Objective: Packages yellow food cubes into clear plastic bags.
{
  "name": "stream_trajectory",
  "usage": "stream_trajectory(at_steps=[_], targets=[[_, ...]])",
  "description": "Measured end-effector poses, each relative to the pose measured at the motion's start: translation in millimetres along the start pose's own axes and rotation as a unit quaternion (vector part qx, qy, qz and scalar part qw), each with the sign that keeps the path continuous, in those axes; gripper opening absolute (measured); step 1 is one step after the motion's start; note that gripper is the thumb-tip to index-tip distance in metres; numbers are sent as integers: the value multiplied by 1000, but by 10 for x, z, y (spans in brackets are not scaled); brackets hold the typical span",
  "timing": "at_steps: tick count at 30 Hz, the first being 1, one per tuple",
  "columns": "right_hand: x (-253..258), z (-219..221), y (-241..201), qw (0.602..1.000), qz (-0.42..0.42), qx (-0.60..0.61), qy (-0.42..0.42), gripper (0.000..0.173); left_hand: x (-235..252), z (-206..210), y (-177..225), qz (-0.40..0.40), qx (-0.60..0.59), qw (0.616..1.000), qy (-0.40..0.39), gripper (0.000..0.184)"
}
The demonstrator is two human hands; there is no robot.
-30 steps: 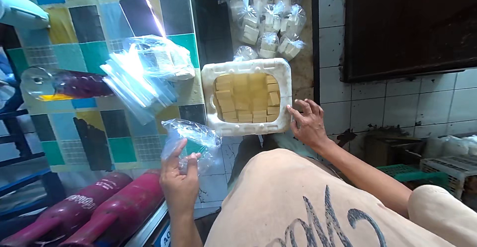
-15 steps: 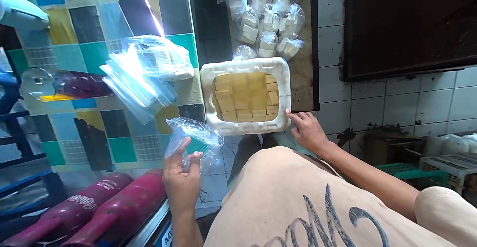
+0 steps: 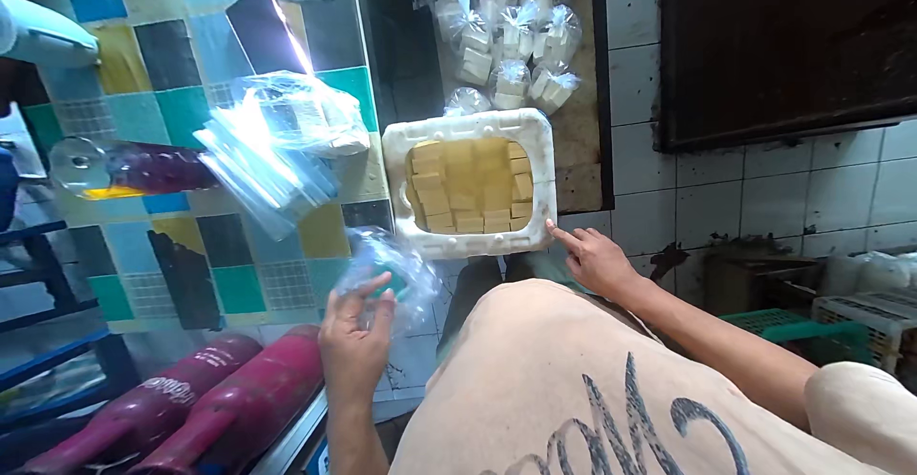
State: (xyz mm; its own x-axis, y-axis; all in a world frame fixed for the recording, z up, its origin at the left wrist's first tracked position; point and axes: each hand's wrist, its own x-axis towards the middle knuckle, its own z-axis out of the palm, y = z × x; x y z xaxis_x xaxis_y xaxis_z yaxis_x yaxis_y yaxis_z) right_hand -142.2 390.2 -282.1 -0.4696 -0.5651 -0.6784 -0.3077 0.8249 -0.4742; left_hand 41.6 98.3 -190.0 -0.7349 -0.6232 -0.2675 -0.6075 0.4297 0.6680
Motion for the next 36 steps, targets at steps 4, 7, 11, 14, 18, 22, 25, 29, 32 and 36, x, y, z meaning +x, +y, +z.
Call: stream_trajectory(at_steps=[4,7,11,14,18,22,25,29,32,36], targets=[[-21,1,8,999,-7,-39,-23,65,33,88,39,102,5,995,-11,49],[-11,-30,28,999,-17,27,-30,60,160,256,96,215,27,975,-58,52],[9,91,188,988,-25,148,-32,61,355,690,227,233,123,931,-252,52],[49,174,291,921,-8,385,-47,58,442,1044,375,185,190,886,-381,25],[105,134,266,739,111,659,-85,51,469,1358,545,163,235,838,-466,57],[102,120,265,672,128,722,-105,47,456,1514,620,182,267,813,-484,61],[84,108,241,658,135,734,-99,46,436,1605,691,176,298,798,-493,66],[64,102,228,659,132,734,-101,48,363,1692,818,125,358,784,-491,71],[56,88,253,665,133,728,-106,49,312,1712,871,89,375,775,-502,70],[66,48,303,730,138,666,-70,46,295,1728,918,90,356,787,-495,69]])
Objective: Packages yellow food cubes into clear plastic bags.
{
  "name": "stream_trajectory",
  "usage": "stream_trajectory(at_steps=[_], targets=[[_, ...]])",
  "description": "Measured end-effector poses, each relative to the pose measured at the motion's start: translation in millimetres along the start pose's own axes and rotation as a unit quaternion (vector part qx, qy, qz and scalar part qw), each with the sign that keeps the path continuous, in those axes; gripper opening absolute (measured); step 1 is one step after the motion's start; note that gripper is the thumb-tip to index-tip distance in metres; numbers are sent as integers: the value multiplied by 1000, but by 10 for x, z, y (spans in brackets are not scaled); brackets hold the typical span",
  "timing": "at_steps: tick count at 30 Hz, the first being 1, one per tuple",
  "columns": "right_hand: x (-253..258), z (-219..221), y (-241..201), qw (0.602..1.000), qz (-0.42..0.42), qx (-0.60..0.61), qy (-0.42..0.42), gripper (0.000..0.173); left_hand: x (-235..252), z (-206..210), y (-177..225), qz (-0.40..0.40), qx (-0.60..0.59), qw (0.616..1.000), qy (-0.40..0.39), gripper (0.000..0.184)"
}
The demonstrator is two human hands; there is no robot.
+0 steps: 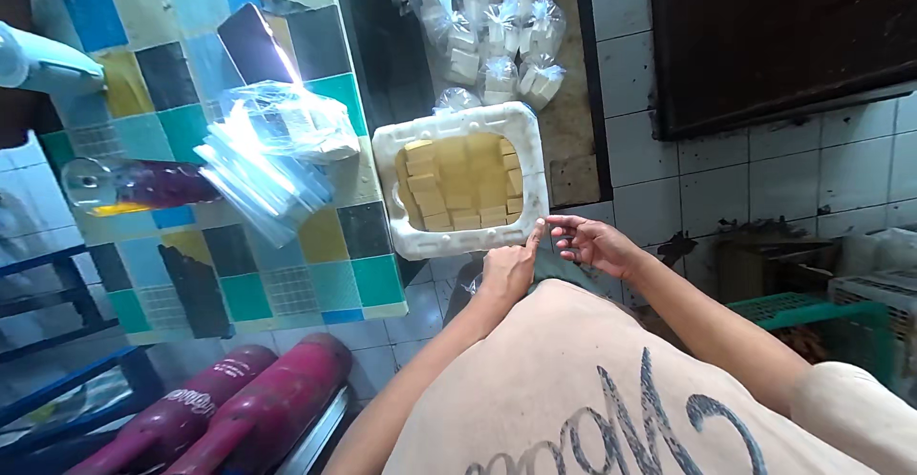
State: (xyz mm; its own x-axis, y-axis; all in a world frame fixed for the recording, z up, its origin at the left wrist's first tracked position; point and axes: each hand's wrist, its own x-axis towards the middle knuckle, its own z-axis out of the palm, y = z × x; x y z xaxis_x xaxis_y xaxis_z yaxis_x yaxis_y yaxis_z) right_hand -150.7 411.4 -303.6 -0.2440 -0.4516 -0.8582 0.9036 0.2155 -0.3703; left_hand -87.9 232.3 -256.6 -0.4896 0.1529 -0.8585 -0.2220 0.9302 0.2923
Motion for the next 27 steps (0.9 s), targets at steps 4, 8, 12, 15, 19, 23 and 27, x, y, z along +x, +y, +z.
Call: stream_trajectory(at_steps=[4,8,12,15,19,23,27], targets=[[-20,-72,25,972,-93,-207,57,44,-2,-53,48,0,-6,1000,7,69],[-2,-120,126,890,-186,-393,139,50,1,-58,62,-9,-6,1000,4,71],[4,-137,146,946,-145,-267,115,46,-2,-56,36,-11,-4,1000,0,70],[5,-90,172,926,-237,-279,92,50,-25,18,-63,11,-18,1000,21,66],[-6,28,175,841,-292,-451,68,57,-136,141,-265,18,-50,994,92,60],[-31,72,279,799,-276,-528,77,65,-169,128,-334,12,-62,993,103,60],[-37,74,340,805,-244,-537,64,71,-125,64,-281,35,-43,994,94,64]])
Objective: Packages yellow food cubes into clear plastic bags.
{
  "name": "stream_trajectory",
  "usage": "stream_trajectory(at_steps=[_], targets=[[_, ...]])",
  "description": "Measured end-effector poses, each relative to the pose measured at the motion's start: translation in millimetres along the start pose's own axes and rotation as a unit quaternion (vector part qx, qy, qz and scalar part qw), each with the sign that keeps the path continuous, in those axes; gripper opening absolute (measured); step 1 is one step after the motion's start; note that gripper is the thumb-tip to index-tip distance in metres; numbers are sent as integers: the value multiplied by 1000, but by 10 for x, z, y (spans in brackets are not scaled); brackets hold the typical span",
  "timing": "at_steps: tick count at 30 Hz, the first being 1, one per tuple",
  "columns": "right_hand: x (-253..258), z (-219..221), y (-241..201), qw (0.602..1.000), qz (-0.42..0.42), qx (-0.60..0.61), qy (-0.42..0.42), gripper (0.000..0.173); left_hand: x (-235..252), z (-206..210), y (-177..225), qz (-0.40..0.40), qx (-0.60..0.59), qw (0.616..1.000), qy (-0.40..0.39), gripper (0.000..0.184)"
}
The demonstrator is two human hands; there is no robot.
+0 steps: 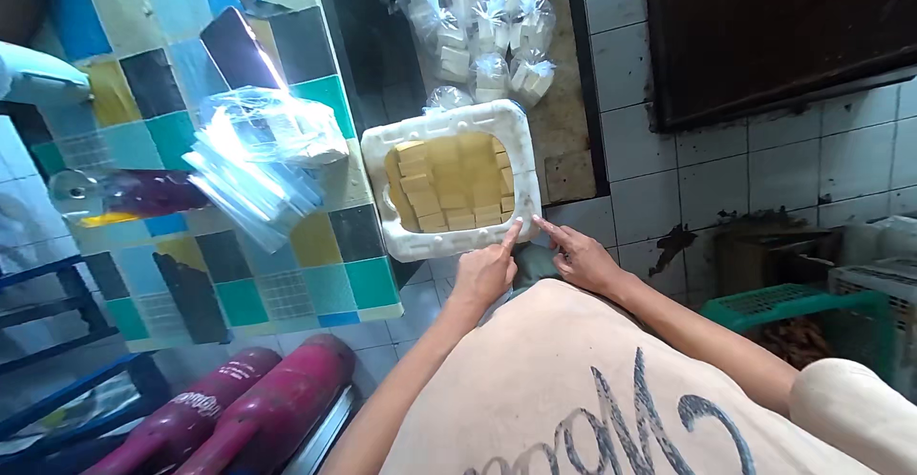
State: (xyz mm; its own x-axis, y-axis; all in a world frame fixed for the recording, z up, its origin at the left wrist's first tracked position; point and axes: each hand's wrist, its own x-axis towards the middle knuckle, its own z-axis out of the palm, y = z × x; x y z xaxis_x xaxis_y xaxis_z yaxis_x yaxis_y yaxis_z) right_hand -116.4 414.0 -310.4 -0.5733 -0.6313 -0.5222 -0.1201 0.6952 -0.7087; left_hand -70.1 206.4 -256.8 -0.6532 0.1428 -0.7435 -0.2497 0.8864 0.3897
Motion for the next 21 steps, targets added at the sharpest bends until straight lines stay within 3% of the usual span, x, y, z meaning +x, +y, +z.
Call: stream_trajectory(at_steps=[3,6,8,11,12,13,15,17,19,21], targets=[[-7,8,12,998,9,53,-22,72,117,-79,104,26,15,999,-15,66],[9,31,42,979,28,203,-14,64,265,-140,186,18,35,999,-37,70],[17,18,56,939,71,336,-14,57,300,-182,220,3,45,998,-40,70],[-17,11,198,840,212,499,6,35,287,-198,256,-12,53,997,-52,72],[-24,2,300,832,269,485,11,31,285,-193,257,-13,56,997,-55,73],[-31,-4,441,851,322,414,5,29,285,-185,255,-15,57,997,-55,74],[-85,-36,748,914,377,139,-58,33,282,-152,239,-11,59,997,-50,74],[-141,-107,891,919,371,-79,-106,51,273,-126,208,4,64,997,-52,73],[-151,-170,910,930,347,-94,-81,53,241,-61,139,39,65,996,-39,71],[-99,-199,868,936,348,31,-43,48,210,10,72,59,61,996,-30,72]])
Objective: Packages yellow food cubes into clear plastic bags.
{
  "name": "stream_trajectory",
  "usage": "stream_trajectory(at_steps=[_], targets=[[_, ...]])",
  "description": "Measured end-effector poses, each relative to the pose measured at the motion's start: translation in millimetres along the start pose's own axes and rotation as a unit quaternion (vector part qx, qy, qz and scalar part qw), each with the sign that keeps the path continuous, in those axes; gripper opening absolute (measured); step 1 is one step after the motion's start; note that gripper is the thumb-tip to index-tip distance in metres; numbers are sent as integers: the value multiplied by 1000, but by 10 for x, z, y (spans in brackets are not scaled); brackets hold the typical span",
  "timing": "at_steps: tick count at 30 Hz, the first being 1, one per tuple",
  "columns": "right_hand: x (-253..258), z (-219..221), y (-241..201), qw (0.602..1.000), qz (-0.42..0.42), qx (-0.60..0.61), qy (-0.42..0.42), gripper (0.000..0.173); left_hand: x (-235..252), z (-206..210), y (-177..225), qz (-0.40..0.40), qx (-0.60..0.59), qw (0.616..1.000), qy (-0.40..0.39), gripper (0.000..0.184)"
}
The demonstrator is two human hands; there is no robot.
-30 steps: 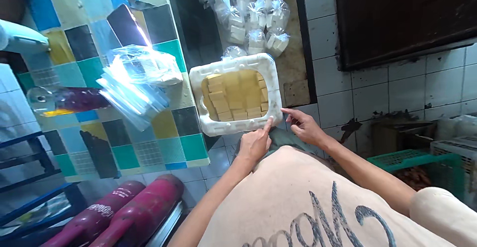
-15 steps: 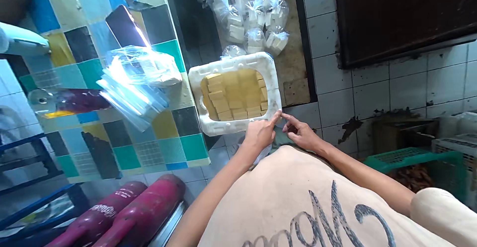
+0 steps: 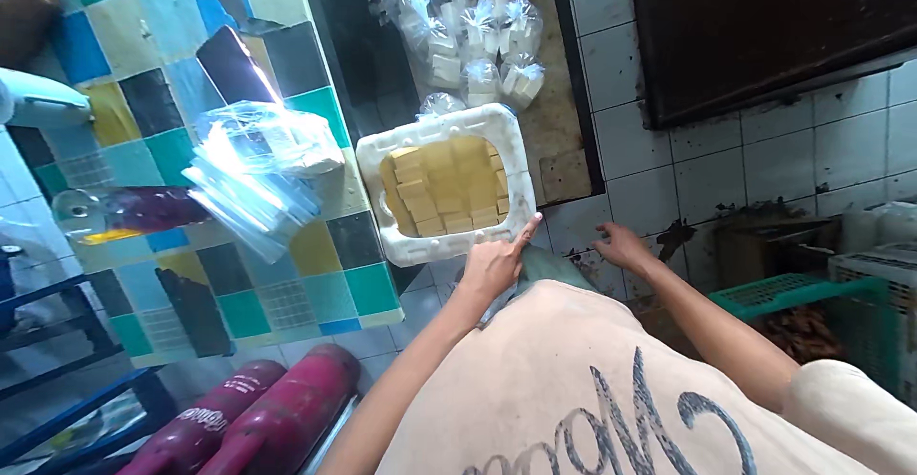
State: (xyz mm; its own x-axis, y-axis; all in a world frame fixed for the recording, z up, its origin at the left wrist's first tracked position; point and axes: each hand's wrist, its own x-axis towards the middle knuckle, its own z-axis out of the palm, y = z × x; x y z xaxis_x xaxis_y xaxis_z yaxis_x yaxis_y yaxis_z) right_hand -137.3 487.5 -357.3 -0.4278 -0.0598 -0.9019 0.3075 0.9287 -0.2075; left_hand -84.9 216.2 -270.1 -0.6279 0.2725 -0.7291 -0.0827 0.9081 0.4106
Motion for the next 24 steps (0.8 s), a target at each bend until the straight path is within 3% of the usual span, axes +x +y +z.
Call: stream_trajectory(at_steps=[3,7,10,12,14,16,19,21,24], targets=[[1,-11,-155,995,-9,99,-5,41,-63,58,-70,-19,-30,999,-7,71],[-115,-67,-344,971,-168,64,155,36,-405,193,-336,-34,-179,978,104,73],[-347,-171,-815,890,-365,105,253,29,-880,362,-599,-76,-284,912,287,59],[-445,-244,-1289,846,-464,116,234,26,-1170,472,-789,-102,-334,854,386,54],[-388,-225,-1844,843,-506,94,159,25,-1409,555,-943,-154,-355,807,447,47],[-181,-82,-2421,878,-477,2,43,26,-1577,641,-1040,-205,-394,752,487,34],[324,311,-3097,907,-338,-205,-145,36,-1762,740,-1042,-257,-436,701,503,28],[669,606,-3204,905,-268,-279,-176,37,-1839,786,-975,-287,-444,682,506,28],[1139,951,-3035,903,-277,-286,-163,35,-1924,986,-890,-301,-471,640,527,27]])
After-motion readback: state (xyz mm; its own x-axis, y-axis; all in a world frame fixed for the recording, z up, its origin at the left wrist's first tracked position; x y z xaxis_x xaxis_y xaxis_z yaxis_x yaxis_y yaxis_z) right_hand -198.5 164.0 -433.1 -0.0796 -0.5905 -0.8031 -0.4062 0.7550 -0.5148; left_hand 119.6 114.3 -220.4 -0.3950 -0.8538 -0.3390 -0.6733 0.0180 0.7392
